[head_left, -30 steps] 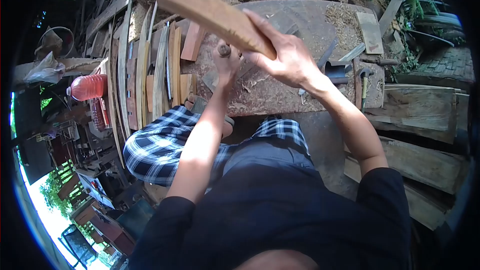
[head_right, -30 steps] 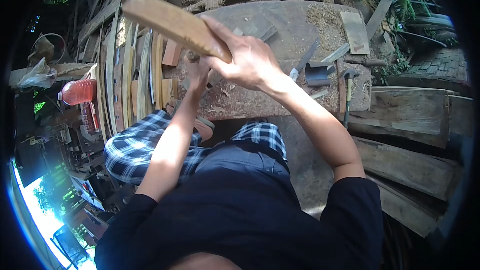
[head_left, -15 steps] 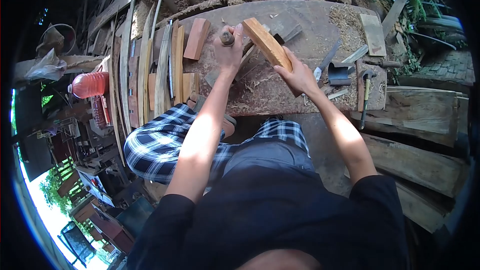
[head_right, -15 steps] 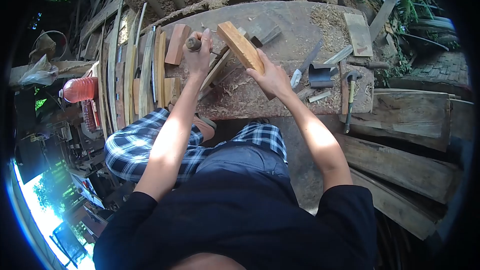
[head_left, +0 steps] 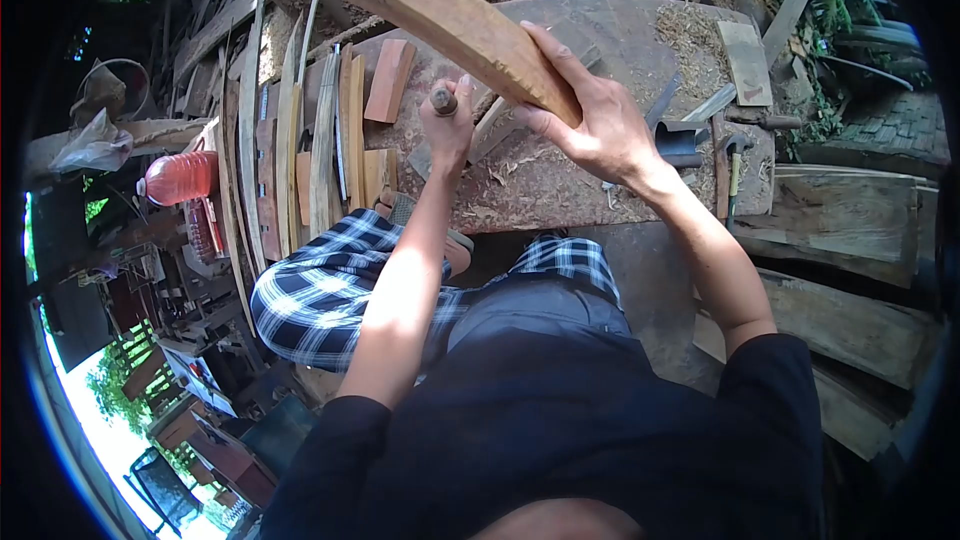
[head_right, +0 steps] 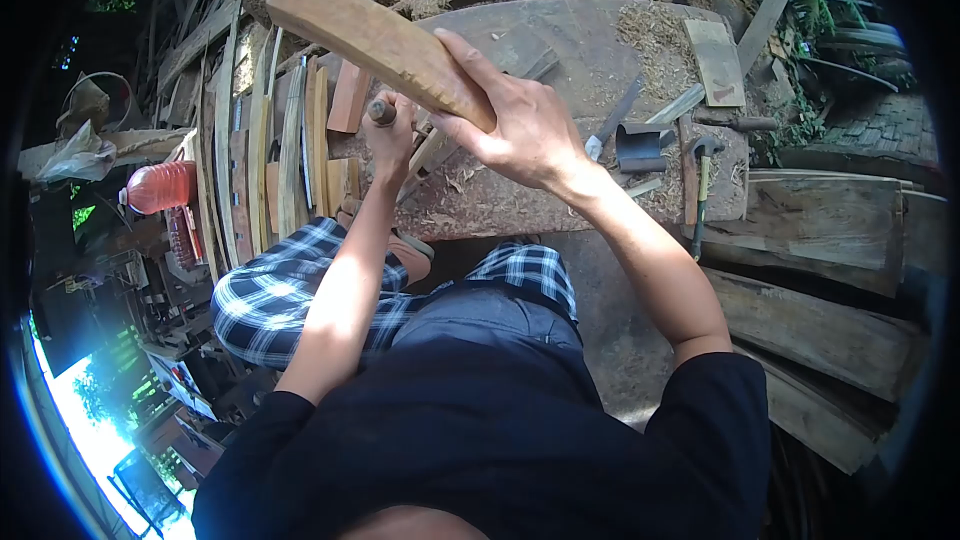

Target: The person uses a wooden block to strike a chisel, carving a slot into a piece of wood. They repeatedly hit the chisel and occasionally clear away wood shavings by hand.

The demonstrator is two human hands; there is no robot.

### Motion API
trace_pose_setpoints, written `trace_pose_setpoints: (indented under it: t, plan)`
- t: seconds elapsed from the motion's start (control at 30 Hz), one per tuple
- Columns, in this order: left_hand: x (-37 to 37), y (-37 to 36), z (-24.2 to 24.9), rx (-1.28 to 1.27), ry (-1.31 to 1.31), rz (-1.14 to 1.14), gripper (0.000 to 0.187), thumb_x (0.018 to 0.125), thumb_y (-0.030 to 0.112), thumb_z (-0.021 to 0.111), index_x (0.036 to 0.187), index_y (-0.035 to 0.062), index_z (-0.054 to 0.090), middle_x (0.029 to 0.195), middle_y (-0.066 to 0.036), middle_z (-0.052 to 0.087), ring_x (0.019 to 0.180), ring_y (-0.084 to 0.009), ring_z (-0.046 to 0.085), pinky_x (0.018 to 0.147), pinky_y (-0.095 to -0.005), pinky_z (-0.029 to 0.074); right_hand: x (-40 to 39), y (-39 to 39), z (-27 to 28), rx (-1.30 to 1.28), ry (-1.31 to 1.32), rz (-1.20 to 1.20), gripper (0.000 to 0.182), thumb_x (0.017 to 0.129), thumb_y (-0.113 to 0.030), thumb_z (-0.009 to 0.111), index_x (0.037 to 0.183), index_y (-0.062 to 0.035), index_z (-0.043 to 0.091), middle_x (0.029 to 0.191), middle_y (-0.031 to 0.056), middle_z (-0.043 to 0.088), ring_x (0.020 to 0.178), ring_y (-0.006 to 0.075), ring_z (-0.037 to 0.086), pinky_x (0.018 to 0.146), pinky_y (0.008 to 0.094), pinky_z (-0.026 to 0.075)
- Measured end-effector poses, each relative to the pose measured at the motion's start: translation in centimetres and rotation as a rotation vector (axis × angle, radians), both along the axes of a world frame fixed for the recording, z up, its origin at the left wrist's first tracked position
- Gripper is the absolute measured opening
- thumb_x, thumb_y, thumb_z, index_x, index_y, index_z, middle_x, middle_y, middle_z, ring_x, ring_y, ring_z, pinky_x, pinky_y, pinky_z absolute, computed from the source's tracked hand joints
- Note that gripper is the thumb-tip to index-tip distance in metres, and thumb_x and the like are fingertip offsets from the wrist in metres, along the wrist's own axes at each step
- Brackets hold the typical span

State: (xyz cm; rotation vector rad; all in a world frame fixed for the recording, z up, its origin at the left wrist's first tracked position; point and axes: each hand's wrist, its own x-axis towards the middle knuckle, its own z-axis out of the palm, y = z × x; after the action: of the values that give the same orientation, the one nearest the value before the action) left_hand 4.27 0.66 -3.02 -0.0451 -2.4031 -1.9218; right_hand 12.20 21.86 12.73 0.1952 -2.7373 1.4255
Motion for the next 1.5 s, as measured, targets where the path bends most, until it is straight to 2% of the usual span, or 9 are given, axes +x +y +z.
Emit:
trace_pose_setpoints:
  t: [0.2,0.5,0.7,0.83,0.9,1.03,1.23,1.37,1.5]
  plan:
    - [-0.9,1.7,5.2,0.127,0.056,-0.004,0.035,0.098,0.028,0.069,0.075,0.0066,0.052,0.063,0.001,0.053,0.056,-0.0065,0.048,0.052,-0.0242,0.038,0.1,0.0,-2.8,-0.05,-0.092,-0.084,0.082,0.09,-0.056,0.062,0.157,-0.0212,0.029,0.105,0.0274,0.071,0.094,0.0451,0.071,0.085,0.0502,0.056]
    - [-1.8,2.9,3.3,-0.029,0.097,-0.029,0.034,0.097,0.025,0.069,0.073,0.0054,0.055,0.063,0.001,0.057,0.058,-0.0056,0.051,0.053,-0.0258,0.04,0.9,0.6,-3.1,-0.067,-0.159,-0.119,0.083,0.089,-0.055,0.064,0.157,-0.0207,0.029,0.114,0.029,0.068,0.106,0.0453,0.067,0.091,0.0477,0.055]
    - [-1.2,3.5,3.2,0.071,0.211,-0.108,0.016,0.091,0.012,0.065,0.097,-0.0026,0.066,0.085,-0.009,0.071,0.08,-0.0153,0.066,0.076,-0.0322,0.052,-0.3,-1.0,1.9,-0.224,0.161,0.009,0.083,0.085,-0.038,0.069,0.156,-0.0236,0.029,0.114,0.025,0.069,0.102,0.044,0.068,0.089,0.0503,0.057]
    - [-1.2,4.1,4.2,-0.05,0.466,-0.032,0.01,0.091,0.007,0.062,0.092,-0.0018,0.067,0.082,-0.007,0.072,0.078,-0.0134,0.067,0.07,-0.0315,0.053,-0.5,0.0,0.2,0.394,-0.08,0.102,0.085,0.086,-0.043,0.064,0.158,-0.0314,0.022,0.1,0.0232,0.071,0.089,0.0407,0.071,0.081,0.0488,0.059]
    - [-0.7,4.3,4.5,0.178,0.2,-0.115,0.011,0.091,0.008,0.063,0.085,-0.001,0.065,0.073,-0.005,0.068,0.07,-0.0127,0.064,0.065,-0.031,0.051,-1.0,0.7,0.3,0.354,-0.109,0.061,0.084,0.087,-0.045,0.064,0.158,-0.0315,0.022,0.1,0.0233,0.071,0.089,0.0405,0.071,0.081,0.0484,0.059]
    - [-1.5,3.9,3.7,0.032,0.113,-0.084,0.01,0.09,0.008,0.064,0.084,-0.0004,0.064,0.07,-0.003,0.064,0.065,-0.0115,0.06,0.062,-0.0304,0.049,-0.3,0.0,0.8,0.04,0.058,-0.075,0.082,0.089,-0.049,0.061,0.158,-0.0312,0.02,0.101,0.0236,0.071,0.089,0.0398,0.072,0.081,0.0466,0.059]
    - [-1.4,4.0,4.3,0.004,0.34,-0.16,0.012,0.09,0.007,0.065,0.096,-0.0012,0.07,0.088,-0.009,0.075,0.086,-0.0171,0.071,0.075,-0.0309,0.053,-0.3,0.2,1.9,0.425,-0.107,0.079,0.083,0.086,-0.045,0.063,0.158,-0.0315,0.023,0.109,0.0212,0.07,0.091,0.0396,0.071,0.082,0.046,0.06]
    - [-0.9,3.4,4.2,0.014,0.238,-0.091,0.011,0.09,0.007,0.066,0.096,-0.0006,0.071,0.087,-0.006,0.075,0.08,-0.0119,0.069,0.07,-0.0297,0.053,0.8,-1.3,2.1,0.102,0.15,-0.032,0.084,0.084,-0.041,0.064,0.157,-0.0316,0.025,0.108,0.0209,0.071,0.089,0.039,0.071,0.083,0.0489,0.059]
    - [-2.0,2.5,3.1,0.164,0.208,-0.012,0.017,0.093,0.013,0.067,0.082,0.001,0.069,0.069,-0.003,0.069,0.066,-0.0084,0.065,0.058,-0.0269,0.049,-0.8,0.0,-0.7,0.265,-0.219,0.047,0.079,0.09,-0.054,0.057,0.158,-0.0294,0.024,0.106,0.0253,0.07,0.097,0.0439,0.069,0.089,0.0514,0.055]
